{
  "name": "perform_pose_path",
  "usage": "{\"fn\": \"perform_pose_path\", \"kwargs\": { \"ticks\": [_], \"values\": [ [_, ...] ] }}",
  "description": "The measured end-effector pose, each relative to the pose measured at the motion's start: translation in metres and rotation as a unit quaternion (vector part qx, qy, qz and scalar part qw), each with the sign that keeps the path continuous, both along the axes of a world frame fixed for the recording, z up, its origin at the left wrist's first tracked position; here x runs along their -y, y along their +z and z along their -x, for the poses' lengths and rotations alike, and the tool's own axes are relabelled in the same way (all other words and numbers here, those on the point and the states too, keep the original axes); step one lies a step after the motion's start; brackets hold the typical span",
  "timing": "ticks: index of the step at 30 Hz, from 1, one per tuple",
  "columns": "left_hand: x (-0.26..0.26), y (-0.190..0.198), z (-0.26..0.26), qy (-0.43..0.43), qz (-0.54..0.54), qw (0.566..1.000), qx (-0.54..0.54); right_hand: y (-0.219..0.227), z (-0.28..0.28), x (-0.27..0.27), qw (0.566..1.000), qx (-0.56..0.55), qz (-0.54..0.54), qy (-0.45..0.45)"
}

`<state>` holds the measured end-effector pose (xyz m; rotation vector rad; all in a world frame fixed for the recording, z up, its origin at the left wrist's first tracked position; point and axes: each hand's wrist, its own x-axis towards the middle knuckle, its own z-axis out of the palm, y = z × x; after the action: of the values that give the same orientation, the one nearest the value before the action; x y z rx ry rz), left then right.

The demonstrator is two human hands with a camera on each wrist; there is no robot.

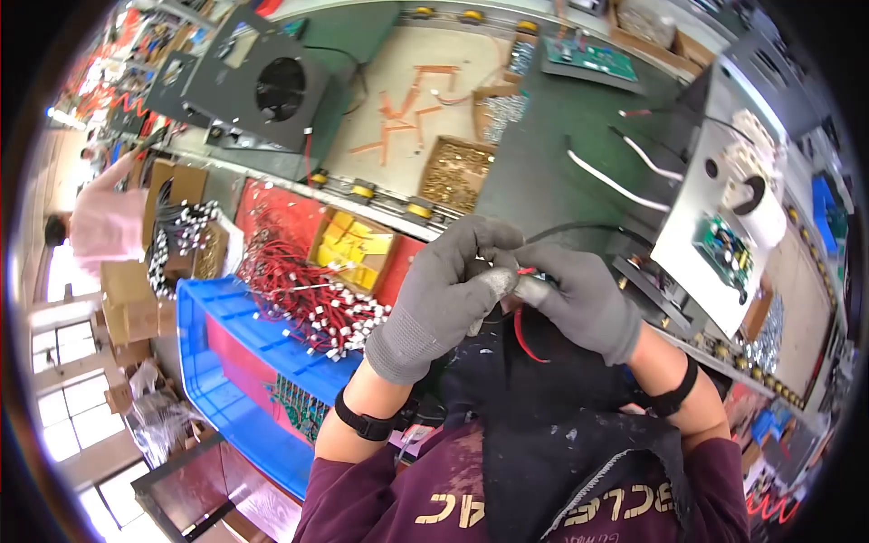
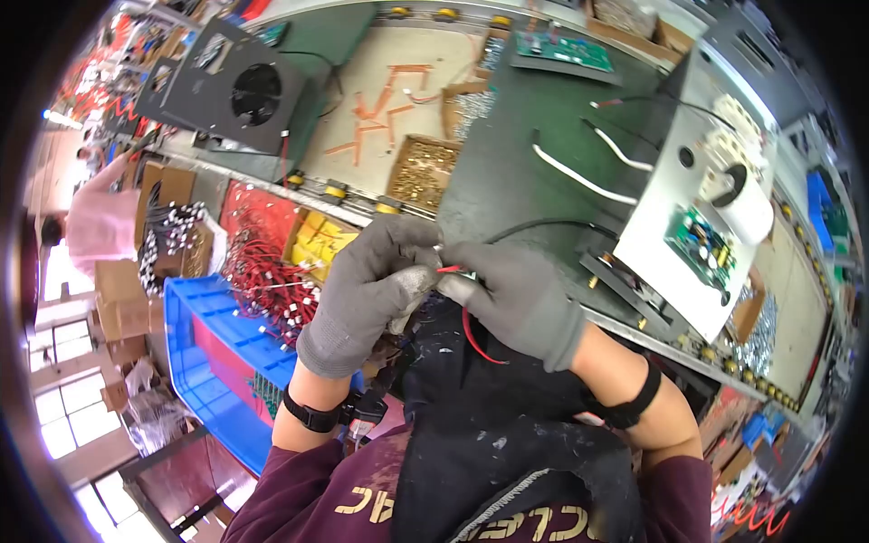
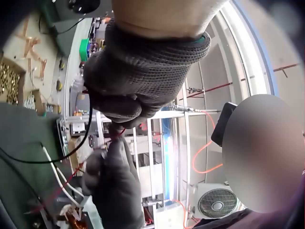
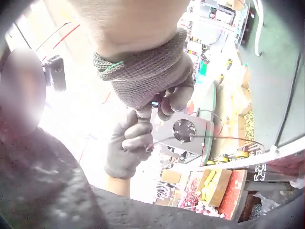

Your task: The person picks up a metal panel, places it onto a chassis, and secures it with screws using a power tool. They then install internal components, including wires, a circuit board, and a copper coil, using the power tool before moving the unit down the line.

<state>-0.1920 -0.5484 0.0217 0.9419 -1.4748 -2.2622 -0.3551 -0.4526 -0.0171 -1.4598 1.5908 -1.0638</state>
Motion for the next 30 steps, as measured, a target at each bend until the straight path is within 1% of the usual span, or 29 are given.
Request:
{"fn": "perform_pose_path", "kwargs": {
  "ticks": [1, 2, 3, 4, 5, 6, 7, 9, 10, 11, 12, 13, 14, 15, 16, 17, 18, 19, 20, 21, 22, 23, 24, 25, 26, 27, 28, 29, 30],
  "values": [
    [-0.003, -0.001, 0.006, -0.005, 0.002, 1.000, 0.024, -0.009, 0.004, -0.002, 0.998, -0.021, 0.037, 0.041],
    [-0.008, -0.002, 0.011, -0.008, 0.004, 0.999, 0.050, 0.001, 0.009, -0.003, 0.998, -0.064, 0.022, 0.009],
    [-0.011, -0.003, 0.014, -0.019, 0.009, 0.997, 0.075, 0.008, 0.018, -0.005, 0.998, -0.062, 0.015, 0.001],
    [-0.015, -0.008, 0.012, -0.062, -0.023, 0.997, 0.037, 0.013, 0.030, -0.004, 0.987, -0.142, 0.069, -0.001],
    [-0.019, -0.012, 0.010, -0.104, -0.054, 0.993, -0.002, 0.015, 0.041, -0.004, 0.967, -0.222, 0.122, -0.001],
    [-0.026, -0.008, 0.012, -0.152, -0.074, 0.986, 0.007, 0.015, 0.047, -0.002, 0.961, -0.215, 0.169, -0.039],
    [-0.038, -0.015, 0.012, -0.157, -0.077, 0.985, 0.010, 0.016, 0.052, 0.000, 0.951, -0.207, 0.216, -0.077],
    [-0.068, -0.038, 0.002, -0.180, -0.128, 0.968, -0.120, 0.039, 0.078, 0.002, 0.934, -0.209, 0.251, -0.148],
    [-0.084, -0.045, -0.002, -0.179, -0.161, 0.965, -0.101, 0.039, 0.106, 0.002, 0.948, -0.100, 0.213, -0.213],
    [-0.102, -0.054, -0.010, -0.164, -0.181, 0.965, -0.098, 0.040, 0.130, -0.004, 0.947, 0.013, 0.171, -0.272],
    [-0.123, -0.071, -0.019, -0.120, -0.200, 0.968, -0.093, 0.083, 0.135, -0.021, 0.967, 0.069, 0.162, -0.186],
    [-0.146, -0.089, -0.030, -0.074, -0.220, 0.969, -0.088, 0.119, 0.138, -0.039, 0.976, 0.125, 0.151, -0.098],
    [-0.168, -0.101, -0.041, -0.070, -0.218, 0.970, -0.084, 0.106, 0.140, -0.035, 0.975, 0.130, 0.152, -0.094],
    [-0.189, -0.112, -0.050, -0.052, -0.144, 0.988, 0.008, 0.086, 0.140, -0.019, 0.946, -0.002, 0.305, -0.108],
    [-0.206, -0.123, -0.055, -0.035, -0.070, 0.992, 0.100, 0.072, 0.140, -0.012, 0.878, -0.134, 0.444, -0.120],
    [-0.221, -0.137, -0.057, -0.030, -0.071, 0.992, 0.103, 0.080, 0.117, -0.032, 0.943, -0.060, 0.325, -0.039],
    [-0.239, -0.152, -0.059, -0.068, 0.110, 0.978, 0.167, 0.069, 0.103, -0.042, 0.904, -0.129, 0.407, 0.036],
    [-0.257, -0.164, -0.060, -0.104, 0.284, 0.925, 0.229, 0.048, 0.088, -0.046, 0.920, -0.225, 0.317, 0.050],
    [-0.269, -0.171, -0.059, -0.141, 0.448, 0.836, 0.283, 0.045, 0.073, -0.062, 0.945, -0.271, 0.161, 0.086],
    [-0.274, -0.159, -0.046, -0.139, 0.444, 0.837, 0.288, 0.032, 0.067, -0.080, 0.953, -0.234, 0.171, 0.087],
    [-0.278, -0.143, -0.031, -0.030, 0.205, 0.953, 0.222, 0.026, 0.066, -0.100, 0.967, -0.200, 0.134, 0.083],
    [-0.280, -0.127, -0.016, 0.083, -0.051, 0.986, 0.135, 0.020, 0.070, -0.121, 0.978, -0.167, 0.096, 0.077],
    [-0.285, -0.121, -0.002, 0.084, -0.056, 0.985, 0.136, 0.007, 0.079, -0.145, 0.985, -0.125, 0.080, 0.087],
    [-0.291, -0.116, 0.011, 0.153, -0.123, 0.979, 0.050, -0.010, 0.088, -0.172, 0.990, -0.083, 0.062, 0.094],
    [-0.295, -0.115, 0.023, 0.219, -0.187, 0.957, -0.037, -0.035, 0.094, -0.200, 0.996, -0.021, 0.052, 0.063],
    [-0.296, -0.115, 0.034, 0.216, -0.192, 0.957, -0.036, -0.057, 0.097, -0.229, 0.998, 0.039, 0.042, 0.028],
    [-0.298, -0.117, 0.045, 0.202, -0.171, 0.964, -0.028, -0.067, 0.099, -0.256, 0.992, 0.118, -0.054, 0.002],
    [-0.300, -0.118, 0.054, 0.186, -0.151, 0.971, -0.022, -0.070, 0.100, -0.280, 0.969, 0.196, -0.149, -0.028],
    [-0.302, -0.119, 0.064, 0.176, -0.155, 0.972, -0.022, -0.068, 0.102, -0.296, 0.942, 0.240, -0.231, -0.049]
  ]
}}
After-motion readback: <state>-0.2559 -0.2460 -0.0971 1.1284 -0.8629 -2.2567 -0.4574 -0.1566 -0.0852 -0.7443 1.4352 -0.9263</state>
